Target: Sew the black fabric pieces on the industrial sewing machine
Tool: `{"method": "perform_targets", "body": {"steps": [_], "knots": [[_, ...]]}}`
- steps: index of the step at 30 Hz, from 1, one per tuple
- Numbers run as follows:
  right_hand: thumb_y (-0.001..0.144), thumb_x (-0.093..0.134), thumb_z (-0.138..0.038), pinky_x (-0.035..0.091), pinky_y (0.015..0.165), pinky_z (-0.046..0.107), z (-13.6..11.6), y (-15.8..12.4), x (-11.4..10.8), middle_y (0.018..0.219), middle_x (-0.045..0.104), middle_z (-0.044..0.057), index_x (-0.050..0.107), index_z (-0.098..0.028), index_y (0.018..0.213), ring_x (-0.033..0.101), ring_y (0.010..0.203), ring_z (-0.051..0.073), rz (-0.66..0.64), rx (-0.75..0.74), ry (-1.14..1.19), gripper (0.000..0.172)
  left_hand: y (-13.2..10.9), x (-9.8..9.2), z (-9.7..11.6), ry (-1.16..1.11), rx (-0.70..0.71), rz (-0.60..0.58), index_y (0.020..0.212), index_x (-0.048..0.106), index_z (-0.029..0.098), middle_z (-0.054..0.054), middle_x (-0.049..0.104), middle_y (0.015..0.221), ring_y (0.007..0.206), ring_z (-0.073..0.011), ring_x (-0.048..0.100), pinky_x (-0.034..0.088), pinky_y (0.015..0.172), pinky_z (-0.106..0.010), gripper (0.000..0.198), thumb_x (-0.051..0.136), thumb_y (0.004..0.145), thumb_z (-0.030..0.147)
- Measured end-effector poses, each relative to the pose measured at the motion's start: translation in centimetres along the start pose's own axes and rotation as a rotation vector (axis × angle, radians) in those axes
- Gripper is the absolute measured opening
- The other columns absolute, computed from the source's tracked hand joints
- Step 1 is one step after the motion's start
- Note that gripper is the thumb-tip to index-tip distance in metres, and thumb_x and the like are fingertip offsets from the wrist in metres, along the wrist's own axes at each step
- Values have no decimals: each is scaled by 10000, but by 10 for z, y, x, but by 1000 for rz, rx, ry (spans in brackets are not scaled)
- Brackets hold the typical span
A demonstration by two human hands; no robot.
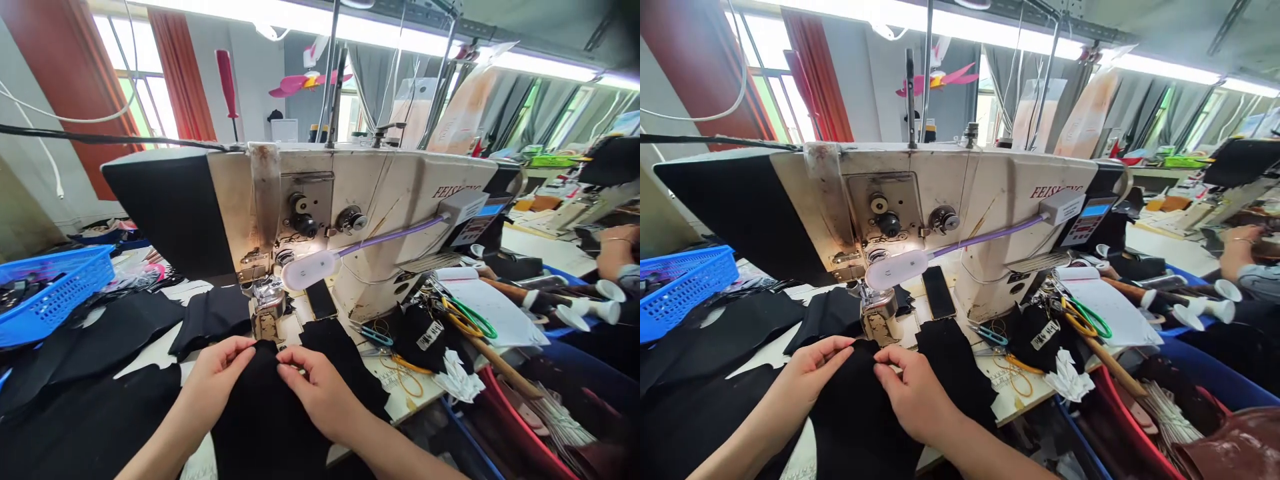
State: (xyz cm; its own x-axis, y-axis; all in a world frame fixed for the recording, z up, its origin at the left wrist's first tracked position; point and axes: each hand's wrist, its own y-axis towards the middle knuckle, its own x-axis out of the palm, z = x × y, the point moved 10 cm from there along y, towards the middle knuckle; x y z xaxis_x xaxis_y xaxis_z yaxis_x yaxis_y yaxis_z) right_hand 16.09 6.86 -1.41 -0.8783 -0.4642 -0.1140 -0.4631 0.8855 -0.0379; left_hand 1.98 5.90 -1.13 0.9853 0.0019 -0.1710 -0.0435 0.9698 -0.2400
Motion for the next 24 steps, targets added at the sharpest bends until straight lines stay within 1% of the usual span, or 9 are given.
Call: {"method": "perform_targets", "body": {"steps": [3,7,8,10,12,13,17,21,24], "knots": [[875,491,-308,346,623,206,0,4,-5,779,591,7,653,-170,891,466,685,104,78,-41,-92,213,-4,4,0,-38,-9,16,1007,667,186,-24,712,815,733,-183,619,482,615,-248,477,643,729,572],[852,504,-248,324,586,211,3,8,-1,735,590,-2,666,-174,868,455,641,97,96,-27,-134,179,-8,-1,-1,-45,38,147,926,671,199,-8,697,746,795,-217,635,482,616,-240,497,647,691,637],[841,518,-235,338,599,210,2,10,-1,783,614,7,663,-174,854,489,679,105,98,-40,-121,157,-9,-2,-1,-39,39,166,909,666,204,0,685,696,767,-215,637,472,588,-233,495,682,659,630],[820,551,-222,380,646,218,-1,12,-1,1064,641,35,652,-179,836,558,780,120,84,-86,-76,111,-10,-3,-1,-2,40,163,861,660,204,7,669,638,688,-202,633,453,541,-223,472,747,606,592],[801,595,-221,424,756,251,-6,13,-1,1330,535,39,648,-183,814,594,899,140,32,-150,-49,66,-10,-3,2,26,38,128,818,661,197,0,675,642,612,-181,614,448,520,-227,447,757,604,578],[792,619,-225,431,822,277,-9,13,-1,1350,525,40,652,-185,805,596,948,154,8,-178,-47,53,-10,-3,3,17,31,98,809,663,193,-4,680,653,594,-174,608,457,529,-234,444,751,610,581],[734,722,-247,398,966,338,-20,7,-11,964,666,63,690,-185,744,549,1101,210,37,-294,-91,70,-9,-7,6,-23,10,59,797,675,189,4,671,645,581,-154,587,463,541,-231,437,766,599,568],[763,688,-233,463,822,287,-28,-1,-16,837,668,56,693,-163,746,613,889,169,122,-406,-113,72,-8,-5,8,-48,11,32,769,687,187,-2,675,671,614,-148,585,467,573,-230,385,757,632,540],[770,661,-230,478,663,233,-21,-2,-17,878,679,71,688,-149,737,621,768,139,176,-380,-21,92,-7,-2,7,-68,-7,12,844,697,189,-25,710,763,706,-182,625,490,648,-257,401,753,639,528]]}}
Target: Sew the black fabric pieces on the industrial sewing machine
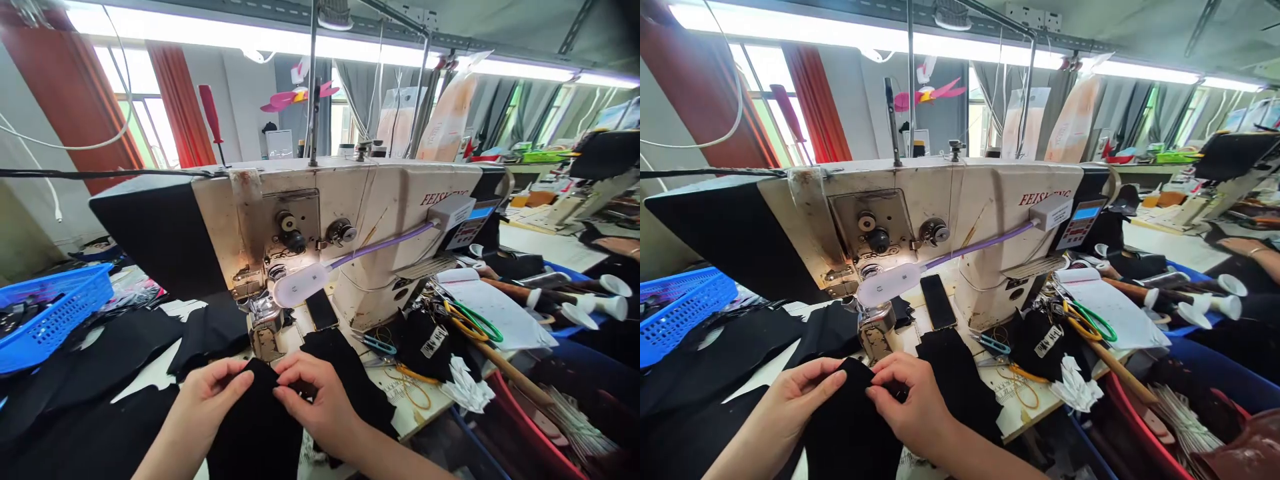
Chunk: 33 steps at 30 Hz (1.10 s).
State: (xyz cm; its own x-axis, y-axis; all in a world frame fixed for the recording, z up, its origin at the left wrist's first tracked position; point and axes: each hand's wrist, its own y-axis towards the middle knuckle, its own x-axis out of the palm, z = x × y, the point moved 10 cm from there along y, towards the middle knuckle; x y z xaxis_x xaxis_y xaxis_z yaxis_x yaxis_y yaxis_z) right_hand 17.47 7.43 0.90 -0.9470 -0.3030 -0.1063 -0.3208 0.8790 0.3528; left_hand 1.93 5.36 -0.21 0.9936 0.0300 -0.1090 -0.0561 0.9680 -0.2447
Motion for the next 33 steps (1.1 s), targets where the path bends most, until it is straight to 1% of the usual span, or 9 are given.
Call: {"method": "perform_targets", "body": {"steps": [3,7,10,15,19,23,25,29,33], "knots": [[729,702,-223,480,635,213,8,-2,-5,835,680,66,690,-151,682,632,757,140,85,63,61,86,1,-6,3,52,24,59,865,685,196,-15,712,792,736,-168,608,476,670,-239,401,751,639,520],[714,711,-206,483,634,212,7,-4,-7,808,686,63,684,-152,655,636,732,136,143,65,100,85,4,-9,3,117,44,87,782,664,184,9,657,707,673,-134,544,442,630,-219,418,729,636,570],[740,665,-198,493,658,233,7,-6,-8,787,689,72,671,-146,653,641,747,151,176,54,115,101,6,-8,0,96,29,94,774,660,182,25,623,656,626,-116,513,418,592,-208,448,739,611,591],[727,634,-207,475,649,242,20,-9,-6,787,664,77,619,-140,625,620,748,160,224,136,147,123,5,-6,-2,33,12,145,767,661,180,19,626,646,618,-120,525,420,575,-205,438,755,596,573],[732,613,-237,463,656,243,24,-9,-4,778,644,71,584,-143,620,599,739,154,229,189,160,149,5,-3,-3,9,-25,130,783,657,183,-6,653,674,631,-149,557,454,581,-237,444,743,600,578],[741,601,-242,452,658,249,27,-6,-2,779,623,69,560,-146,615,584,740,154,213,203,158,164,10,0,1,10,-6,118,704,629,178,27,576,574,557,-108,488,398,518,-198,413,737,625,569],[734,605,-240,446,645,247,31,-5,-1,779,612,68,553,-148,608,580,740,156,221,202,172,165,16,-2,1,40,7,121,697,633,179,34,553,565,527,-96,459,363,478,-184,416,723,637,581],[730,609,-233,434,635,238,47,-2,2,788,590,60,546,-149,606,561,732,144,255,210,203,163,34,-6,-1,151,60,79,702,655,177,14,574,588,531,-110,474,374,468,-191,443,680,657,618],[713,617,-251,423,616,233,59,4,7,788,583,59,534,-147,605,562,716,145,270,257,241,171,47,-10,0,228,91,49,713,652,182,24,542,574,516,-103,442,353,458,-189,398,655,699,580]]}}
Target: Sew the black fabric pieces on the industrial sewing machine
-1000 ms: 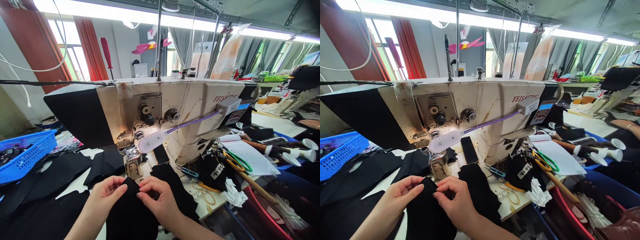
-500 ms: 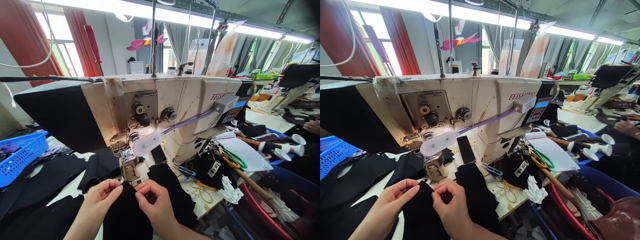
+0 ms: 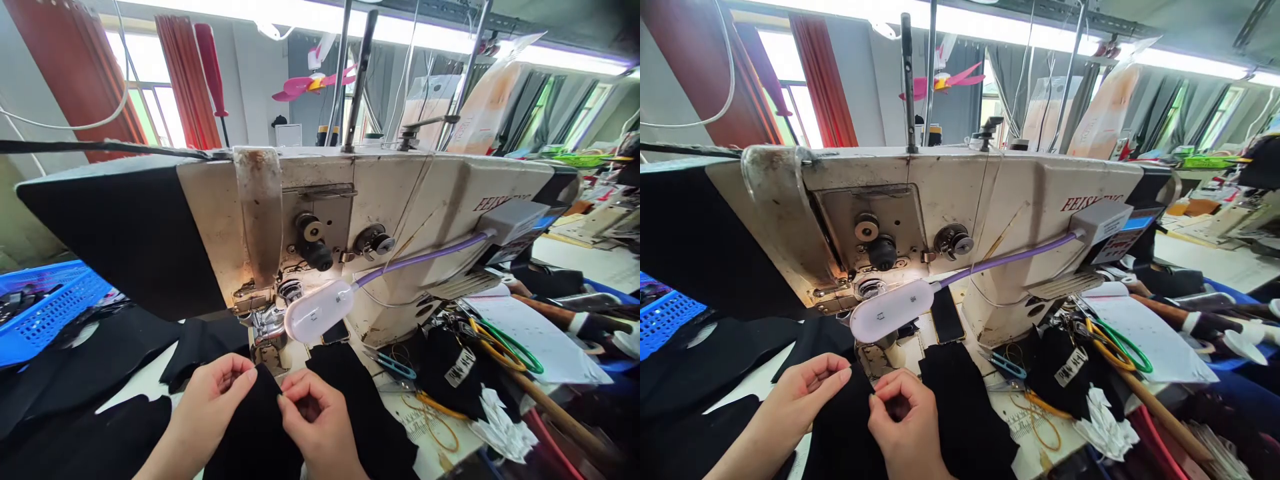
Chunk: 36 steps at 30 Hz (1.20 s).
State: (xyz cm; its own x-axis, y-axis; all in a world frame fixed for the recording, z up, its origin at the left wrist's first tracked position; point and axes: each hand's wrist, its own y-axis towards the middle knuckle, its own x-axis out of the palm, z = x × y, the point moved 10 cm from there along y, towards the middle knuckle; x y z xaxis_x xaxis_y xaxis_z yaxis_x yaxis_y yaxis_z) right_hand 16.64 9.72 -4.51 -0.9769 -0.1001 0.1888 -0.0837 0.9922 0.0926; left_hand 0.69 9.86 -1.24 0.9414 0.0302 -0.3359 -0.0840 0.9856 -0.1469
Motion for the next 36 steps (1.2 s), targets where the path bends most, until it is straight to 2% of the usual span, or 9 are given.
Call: {"method": "perform_targets", "body": {"steps": [4,8,10,13,16,20,24,29,36], "knots": [[648,656,-249,390,575,212,-1,5,1,779,580,54,532,-138,595,547,680,128,81,85,74,175,7,-1,12,21,13,4,718,635,189,32,532,597,542,-107,440,371,506,-202,348,635,718,536],[589,709,-228,276,501,167,-1,11,8,592,477,-39,522,-138,649,385,506,43,114,187,242,216,17,-4,27,41,-1,39,686,633,174,15,580,631,612,-135,494,394,581,-234,328,626,698,502],[560,736,-220,258,510,161,3,15,15,572,453,-59,529,-134,669,355,490,28,112,237,328,249,24,-7,29,-3,-28,50,670,639,164,-1,623,663,669,-155,537,409,632,-248,294,651,681,458],[534,755,-221,323,559,170,9,23,21,635,511,-36,561,-129,666,424,552,46,131,280,436,252,35,-10,26,-99,-67,27,691,668,155,-23,679,713,722,-182,601,446,692,-272,253,675,685,408],[534,749,-211,362,583,179,10,28,29,616,510,-34,581,-141,656,451,583,65,138,328,520,219,45,-6,22,-270,-89,-63,838,713,158,-54,736,857,803,-213,666,496,764,-307,228,671,719,349],[503,762,-191,449,681,210,-6,33,33,644,550,-27,568,-181,654,505,638,98,144,325,579,246,52,-1,15,-489,-121,-127,1002,716,162,-75,748,995,935,-242,679,522,828,-328,305,713,722,284],[450,802,-169,489,750,229,-18,34,34,656,573,-28,577,-186,609,512,620,94,153,330,577,276,54,-1,12,-498,-121,-131,962,740,150,-73,756,987,955,-242,678,528,846,-312,254,714,737,264],[417,833,-154,509,793,254,-16,35,32,533,487,-53,586,-174,549,475,553,83,162,332,590,281,52,3,7,-512,-176,-151,956,750,150,-78,763,947,933,-246,691,538,851,-327,234,687,767,274],[426,836,-200,528,721,258,-12,36,27,549,538,-32,593,-170,572,529,573,108,196,304,525,286,53,0,0,-513,-206,-131,851,763,137,-84,770,876,900,-257,704,536,871,-344,164,696,719,207]]}}
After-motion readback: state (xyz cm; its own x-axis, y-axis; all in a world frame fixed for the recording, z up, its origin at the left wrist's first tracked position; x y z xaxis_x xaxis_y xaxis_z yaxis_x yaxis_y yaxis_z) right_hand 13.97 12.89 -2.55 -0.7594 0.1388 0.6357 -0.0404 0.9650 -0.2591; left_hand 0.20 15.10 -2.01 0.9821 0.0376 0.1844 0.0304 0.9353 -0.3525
